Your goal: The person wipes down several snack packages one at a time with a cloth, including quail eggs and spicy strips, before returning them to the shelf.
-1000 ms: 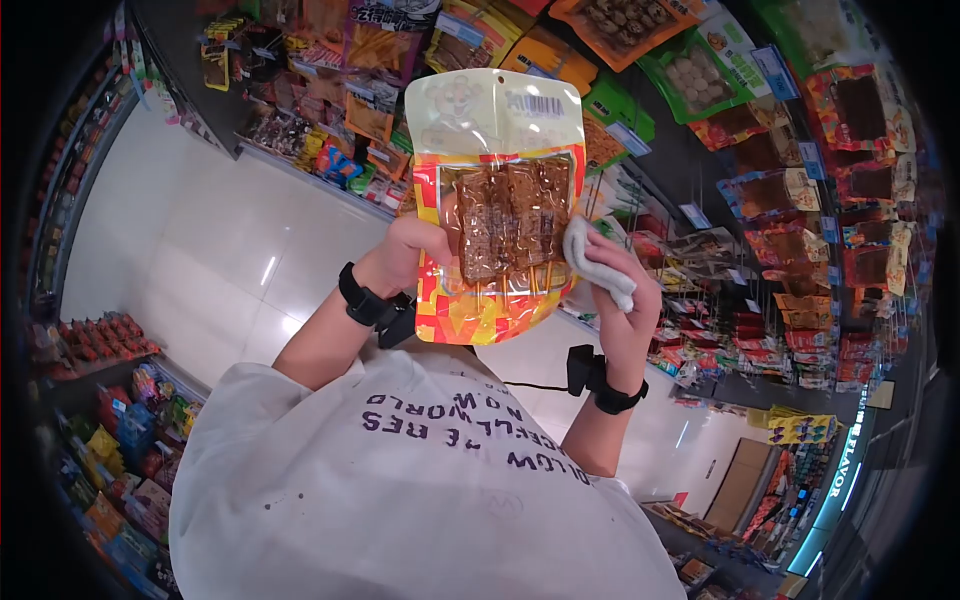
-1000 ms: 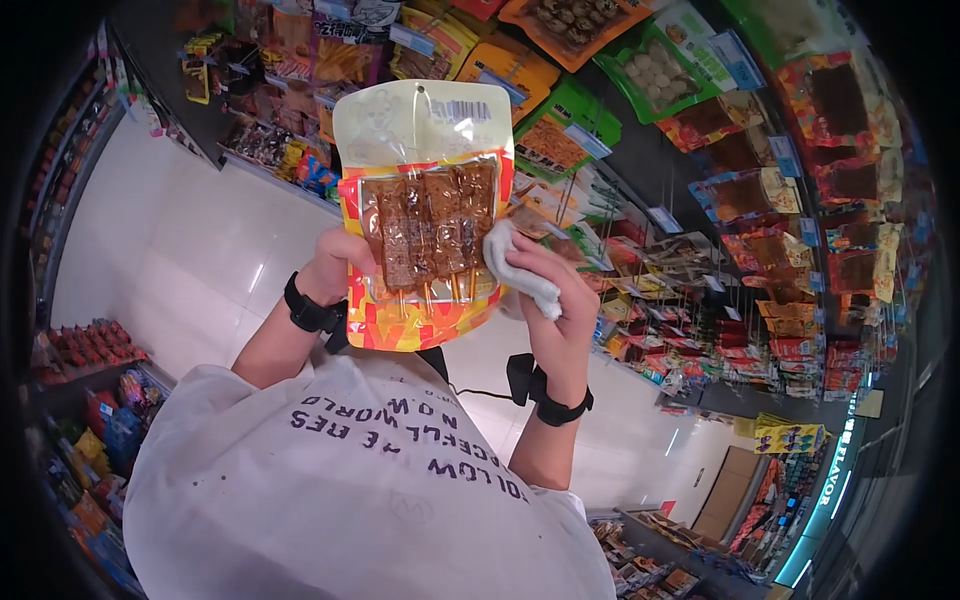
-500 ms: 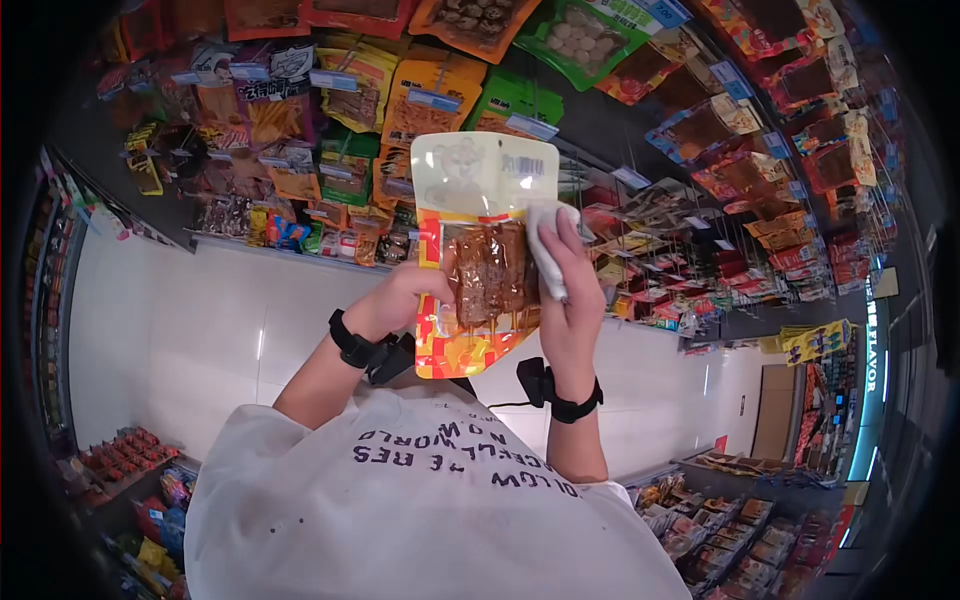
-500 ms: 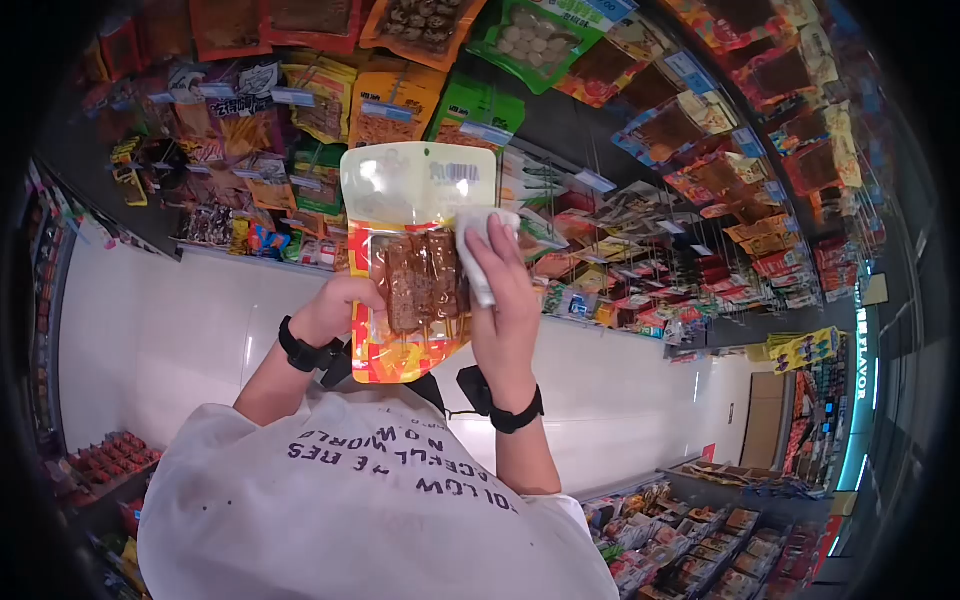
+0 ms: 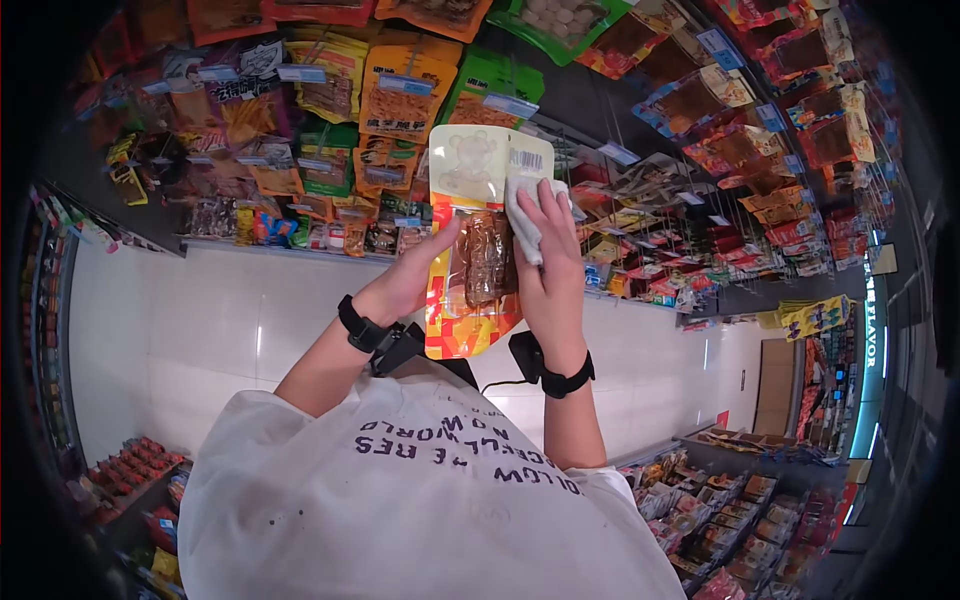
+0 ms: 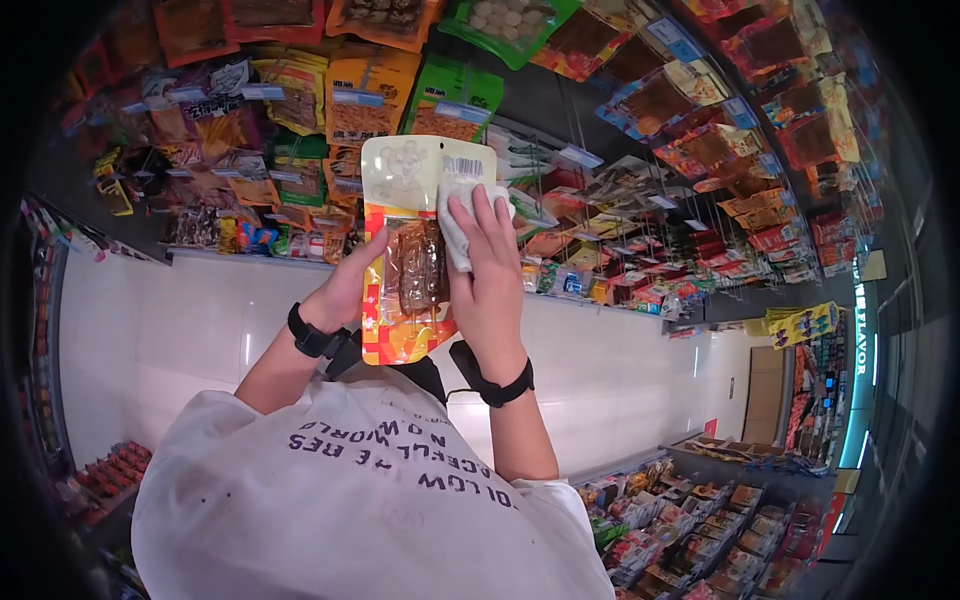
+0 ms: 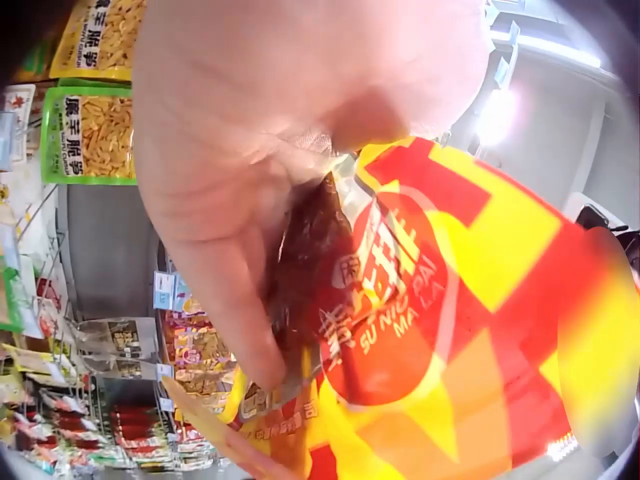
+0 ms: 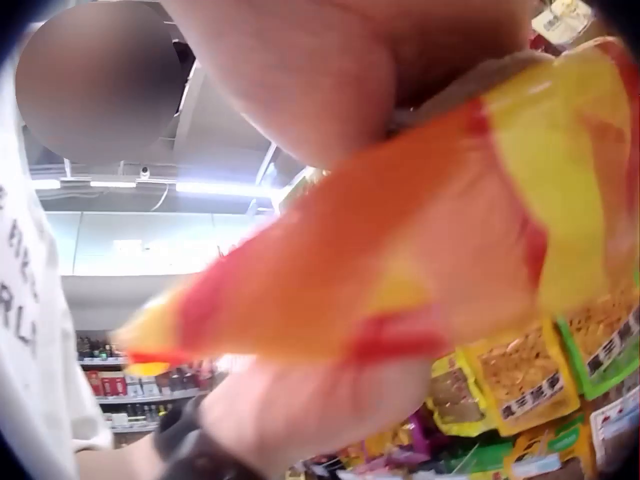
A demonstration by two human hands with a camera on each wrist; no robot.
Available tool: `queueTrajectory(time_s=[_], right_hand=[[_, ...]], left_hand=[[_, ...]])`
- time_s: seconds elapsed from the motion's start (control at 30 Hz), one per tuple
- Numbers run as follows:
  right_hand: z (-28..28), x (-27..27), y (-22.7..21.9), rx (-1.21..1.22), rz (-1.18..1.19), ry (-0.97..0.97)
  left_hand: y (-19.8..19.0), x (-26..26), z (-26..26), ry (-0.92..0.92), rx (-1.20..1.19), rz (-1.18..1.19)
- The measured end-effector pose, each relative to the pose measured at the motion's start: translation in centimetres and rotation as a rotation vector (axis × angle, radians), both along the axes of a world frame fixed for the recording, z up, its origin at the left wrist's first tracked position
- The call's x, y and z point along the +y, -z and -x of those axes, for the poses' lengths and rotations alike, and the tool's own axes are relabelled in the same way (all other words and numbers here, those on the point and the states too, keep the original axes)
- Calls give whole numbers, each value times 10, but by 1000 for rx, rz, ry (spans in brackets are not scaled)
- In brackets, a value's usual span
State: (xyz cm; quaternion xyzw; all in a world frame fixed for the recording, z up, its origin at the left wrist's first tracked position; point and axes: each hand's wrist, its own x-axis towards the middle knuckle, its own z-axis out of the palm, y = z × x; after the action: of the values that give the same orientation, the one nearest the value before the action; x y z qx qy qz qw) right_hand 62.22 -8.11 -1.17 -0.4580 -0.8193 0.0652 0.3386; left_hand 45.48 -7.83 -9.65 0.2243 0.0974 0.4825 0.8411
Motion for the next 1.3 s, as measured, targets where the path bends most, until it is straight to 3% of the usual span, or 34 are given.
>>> queueTrajectory(time_s=[0.13, 0.27, 0.37, 0.47, 0.53, 0.6, 0.67, 0.73, 0.8, 0.93, 0.97, 1.0, 1.1, 1.13, 1.2, 1.27, 1.3], right_hand=[[13, -31, -6, -190, 120, -153], [15, -28, 15, -164, 153, -133], [-1, -1, 25, 217, 147, 28], [-16, 16, 35, 383, 332, -44], [-10, 4, 33, 155, 196, -71], [-9, -2, 33, 131, 209, -93], [-15, -6, 41, 191, 270, -89], [-34, -5, 53, 307, 283, -41], [-57, 4, 60, 615, 501, 36], [-94, 24, 50, 1105, 491, 161], [-105, 30, 42, 1232, 538, 157], [-115, 38, 42, 1323, 559, 162], [-137, 64, 35, 1446, 568, 121], [-143, 73, 32, 1493, 652, 60], [-158, 85, 33, 1545, 743, -5], [-169, 103, 35, 1389, 916, -72], [-174, 111, 32, 1272, 929, -119]], left_hand=[[4, 4, -2, -101, 64, 74], [2, 13, -7, -114, 17, 93], [0, 14, -13, -94, 114, -25], [1, 11, -20, -13, 264, -123], [6, 14, -24, 27, 181, -120], [2, 23, -30, -9, 230, -82], [-17, 23, -33, -24, 100, -93], [-20, 30, -40, -51, 173, -129], [-34, 41, -42, -112, 479, -410], [-43, 76, -61, -221, 720, -638], [-44, 83, -72, -323, 761, -597], [-40, 89, -78, -309, 774, -595], [-34, 117, -87, -448, 1117, -511], [-36, 126, -89, -441, 1132, -515], [-38, 142, -94, -350, 873, -400], [-51, 154, -81, -126, 714, -200], [-55, 161, -78, -181, 648, -183]])
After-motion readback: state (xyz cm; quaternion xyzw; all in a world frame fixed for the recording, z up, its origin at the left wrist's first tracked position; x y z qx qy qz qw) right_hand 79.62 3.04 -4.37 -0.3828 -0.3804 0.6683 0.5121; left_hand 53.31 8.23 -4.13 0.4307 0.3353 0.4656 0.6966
